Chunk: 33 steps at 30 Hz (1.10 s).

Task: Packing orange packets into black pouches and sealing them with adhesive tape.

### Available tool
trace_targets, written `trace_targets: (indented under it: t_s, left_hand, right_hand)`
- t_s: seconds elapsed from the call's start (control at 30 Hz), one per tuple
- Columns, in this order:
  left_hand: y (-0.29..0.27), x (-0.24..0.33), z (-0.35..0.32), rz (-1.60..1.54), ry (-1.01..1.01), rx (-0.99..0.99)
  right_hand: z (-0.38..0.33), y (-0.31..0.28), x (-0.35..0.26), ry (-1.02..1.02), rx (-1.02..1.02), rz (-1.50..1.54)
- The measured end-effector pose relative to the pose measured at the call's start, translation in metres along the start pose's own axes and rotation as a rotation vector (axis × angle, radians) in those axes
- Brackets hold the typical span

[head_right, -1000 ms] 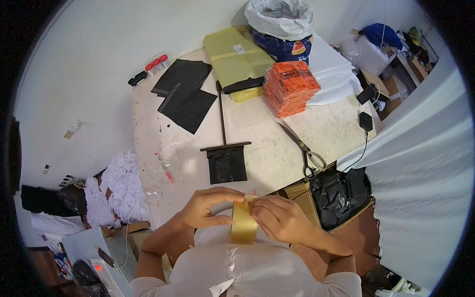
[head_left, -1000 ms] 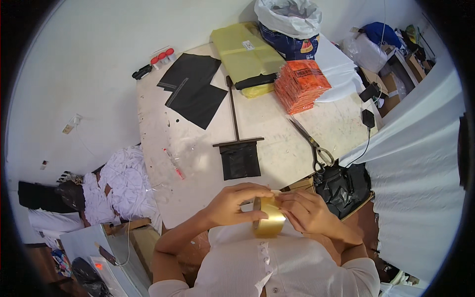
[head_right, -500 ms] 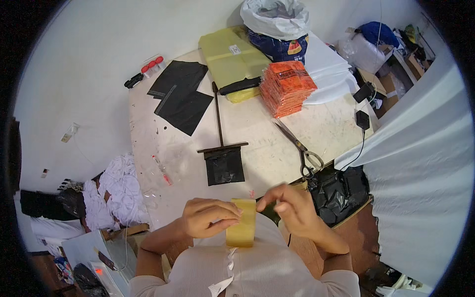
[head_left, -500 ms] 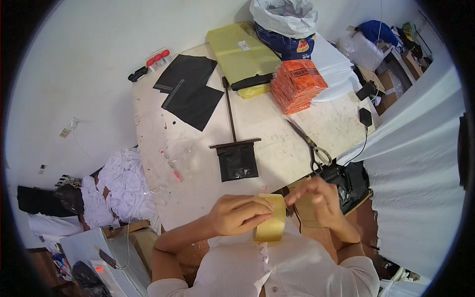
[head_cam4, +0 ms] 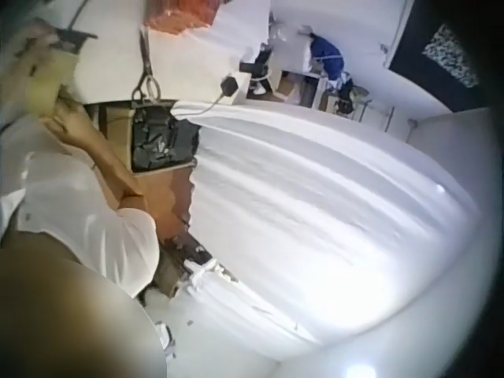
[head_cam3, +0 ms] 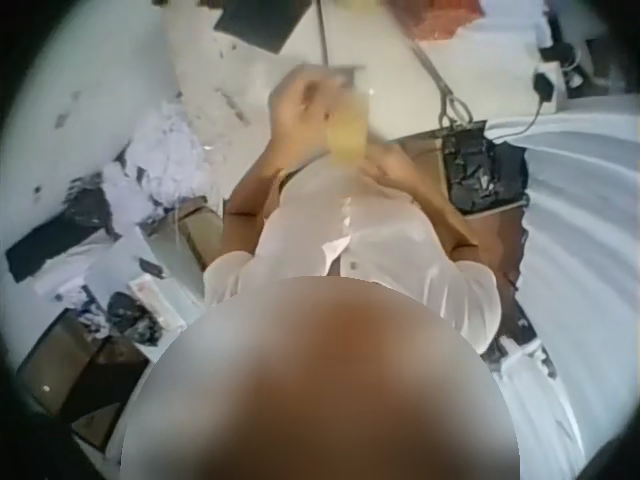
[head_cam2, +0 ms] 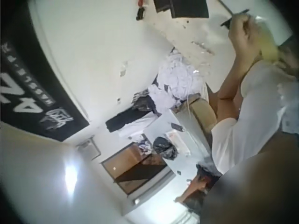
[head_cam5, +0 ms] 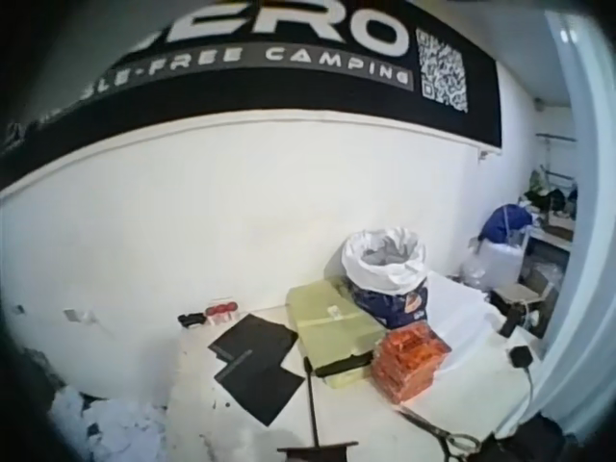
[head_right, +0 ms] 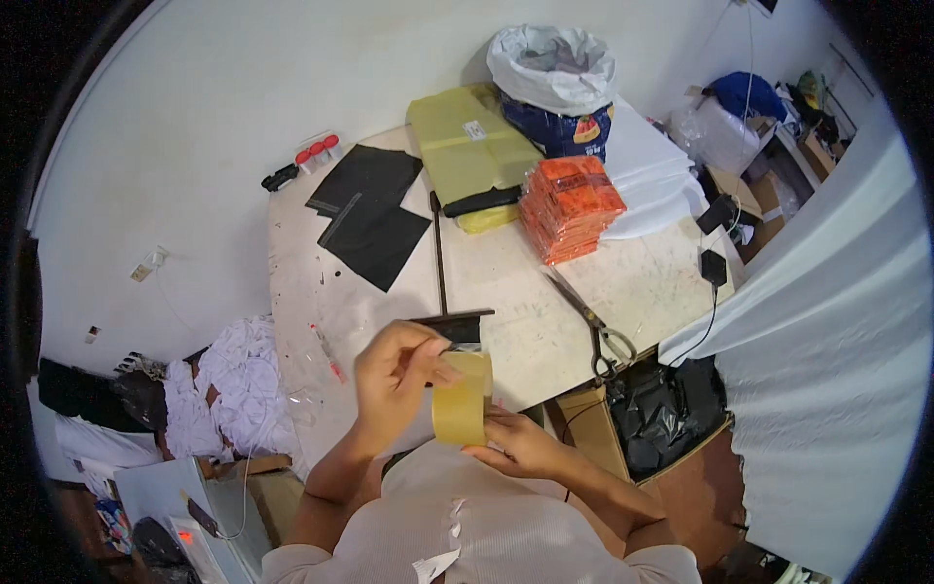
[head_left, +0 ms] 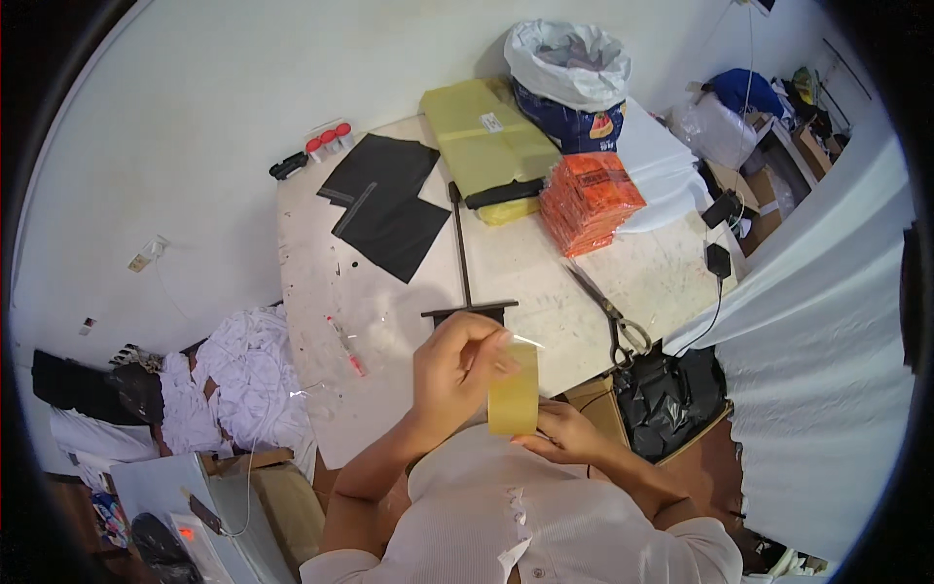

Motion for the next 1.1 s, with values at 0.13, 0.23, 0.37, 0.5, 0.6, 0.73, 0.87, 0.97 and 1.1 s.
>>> trace_targets:
  t_s: [0.13, 0.23, 0.37, 0.5, 0.6, 0.73, 0.87, 0.97, 1.1]
  left_hand:
    - [0.009, -0.034, 0.017, -0.008, -0.194, -0.206]
    - [0.026, -0.057, 0.023, 0.061, -0.308, -0.298]
    - [0.039, -0.08, 0.039, -0.172, -0.428, -0.206]
    - [0.03, -0.087, 0.092, -0.242, -0.172, 0.029]
    - [0.031, -0.08, 0.12, -0.223, -0.3, -0.092]
    - [0.054, -0.079, 0.112, -0.171, -0.409, -0.267]
    - [0.05, -0.1, 0.125, -0.161, -0.315, -0.129]
    - [0.053, -0.115, 0.134, -0.155, -0.235, -0.091]
    - [0.043, -0.114, 0.149, -0.138, -0.257, -0.118]
  right_hand:
    - [-0.001, -0.009, 0.013, 0.297, 0.007, 0.44]
    - [-0.007, -0.005, 0.038, 0.469, 0.211, 1.191]
    - [-0.02, 0.007, 0.064, 0.522, 0.402, 0.809]
    - [-0.042, 0.011, 0.07, 0.477, 0.275, 0.363]
    - [-0.063, 0.036, 0.082, 0.407, 0.253, 0.191]
    - [-0.054, 0.03, 0.089, 0.485, 0.432, 0.539]
    - [-0.054, 0.042, 0.105, 0.613, 0.457, 0.544]
    - [-0.064, 0.056, 0.127, 0.554, 0.436, 0.472]
    - [-0.068, 0.061, 0.128, 0.494, 0.442, 0.347]
Point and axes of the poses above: each hand's wrist, its own z-axis towards the middle knuckle, its own y-axis out of the palm, x = y × z, the point moved 1 cm from there along z, towards the middle knuckle, and after that the axes turned 10 degrees about -z, right-handed, at the moved point
